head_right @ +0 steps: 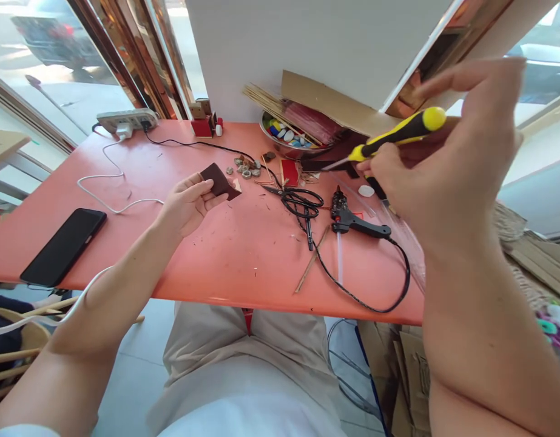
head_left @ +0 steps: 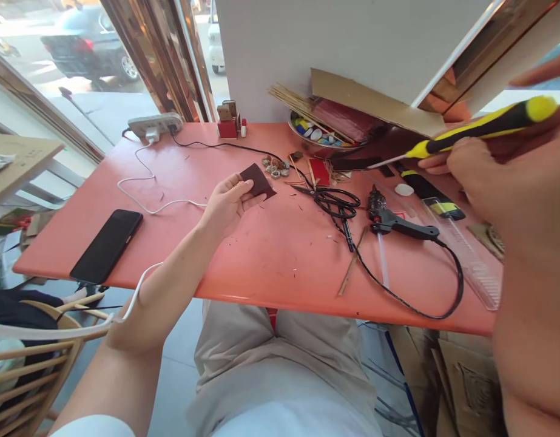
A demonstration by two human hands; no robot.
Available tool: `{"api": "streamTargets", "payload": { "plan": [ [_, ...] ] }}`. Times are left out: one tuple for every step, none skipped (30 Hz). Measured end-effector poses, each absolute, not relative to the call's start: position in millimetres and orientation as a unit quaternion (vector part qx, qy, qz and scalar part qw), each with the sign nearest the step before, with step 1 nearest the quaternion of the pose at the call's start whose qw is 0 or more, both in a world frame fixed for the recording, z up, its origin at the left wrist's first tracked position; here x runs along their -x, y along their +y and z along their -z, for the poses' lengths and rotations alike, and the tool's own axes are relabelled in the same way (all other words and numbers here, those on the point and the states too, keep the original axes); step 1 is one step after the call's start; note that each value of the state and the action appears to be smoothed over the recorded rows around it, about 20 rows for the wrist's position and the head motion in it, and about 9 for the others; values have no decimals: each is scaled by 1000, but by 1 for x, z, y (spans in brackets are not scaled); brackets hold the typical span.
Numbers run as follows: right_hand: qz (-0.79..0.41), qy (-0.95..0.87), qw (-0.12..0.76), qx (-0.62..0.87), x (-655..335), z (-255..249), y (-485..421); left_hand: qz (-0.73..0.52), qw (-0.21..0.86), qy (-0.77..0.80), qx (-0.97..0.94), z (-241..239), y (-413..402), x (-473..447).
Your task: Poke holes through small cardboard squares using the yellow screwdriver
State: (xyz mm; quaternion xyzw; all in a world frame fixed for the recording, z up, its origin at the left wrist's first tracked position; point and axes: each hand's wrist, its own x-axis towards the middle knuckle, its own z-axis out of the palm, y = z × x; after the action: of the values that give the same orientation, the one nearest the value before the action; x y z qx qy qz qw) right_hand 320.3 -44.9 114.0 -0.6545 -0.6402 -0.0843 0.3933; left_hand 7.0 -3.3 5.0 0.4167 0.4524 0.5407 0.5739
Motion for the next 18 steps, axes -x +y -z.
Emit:
{"api": "streamTargets", "payload": {
  "plan": [
    [48, -662, 452, 596, -313, -108, -46, -540, 577, 449, -417, -5, -4, -8],
    [-1, -679, 496, 541, -304, -101, -47, -539, 581, 445, -417, -6, -4, -9],
    [-59, -685, 531, 496, -293, -93, -47, -536, 587, 440, -418, -6, -5, -9],
    [-124, -684, 554, 457, -282, -84, -47, -533, 592, 435, -419, -6, -5, -10],
    [-179, -681, 572, 420, -271, -75, -46, -532, 596, 430, -420, -6, -5, -10],
    [-216, -673, 583, 400, -261, -66, -45, -532, 598, 428, -420, -6, -5, -11],
    [-259, -676, 564, 397, -253, -58, -43, -533, 598, 427, -419, -5, -6, -11],
    [-289, -677, 540, 408, -248, -50, -42, -536, 597, 428, -417, -5, -5, -11],
    [-306, -682, 511, 424, -246, -43, -40, -539, 594, 431, -413, -4, -6, -12],
    [-313, -692, 478, 443, -246, -37, -39, -543, 590, 435, -409, -3, -6, -12],
    [-309, -704, 446, 458, -247, -32, -39, -546, 585, 439, -407, -2, -6, -13],
    [-301, -722, 411, 467, -250, -28, -38, -551, 579, 443, -407, -2, -7, -14],
    [-292, -744, 375, 469, -252, -24, -38, -555, 573, 445, -408, -2, -8, -15],
    [-286, -766, 339, 465, -255, -22, -39, -560, 568, 442, -411, -2, -10, -16],
    [-278, -786, 308, 459, -256, -20, -40, -565, 564, 436, -415, -3, -12, -18],
    [-268, -801, 288, 450, -257, -19, -41, -571, 562, 426, -420, -3, -13, -19],
    [-254, -813, 281, 442, -257, -18, -43, -575, 561, 416, -427, -4, -15, -19],
    [-235, -822, 285, 433, -257, -18, -45, -576, 560, 408, -433, -4, -16, -20]
  ]
}}
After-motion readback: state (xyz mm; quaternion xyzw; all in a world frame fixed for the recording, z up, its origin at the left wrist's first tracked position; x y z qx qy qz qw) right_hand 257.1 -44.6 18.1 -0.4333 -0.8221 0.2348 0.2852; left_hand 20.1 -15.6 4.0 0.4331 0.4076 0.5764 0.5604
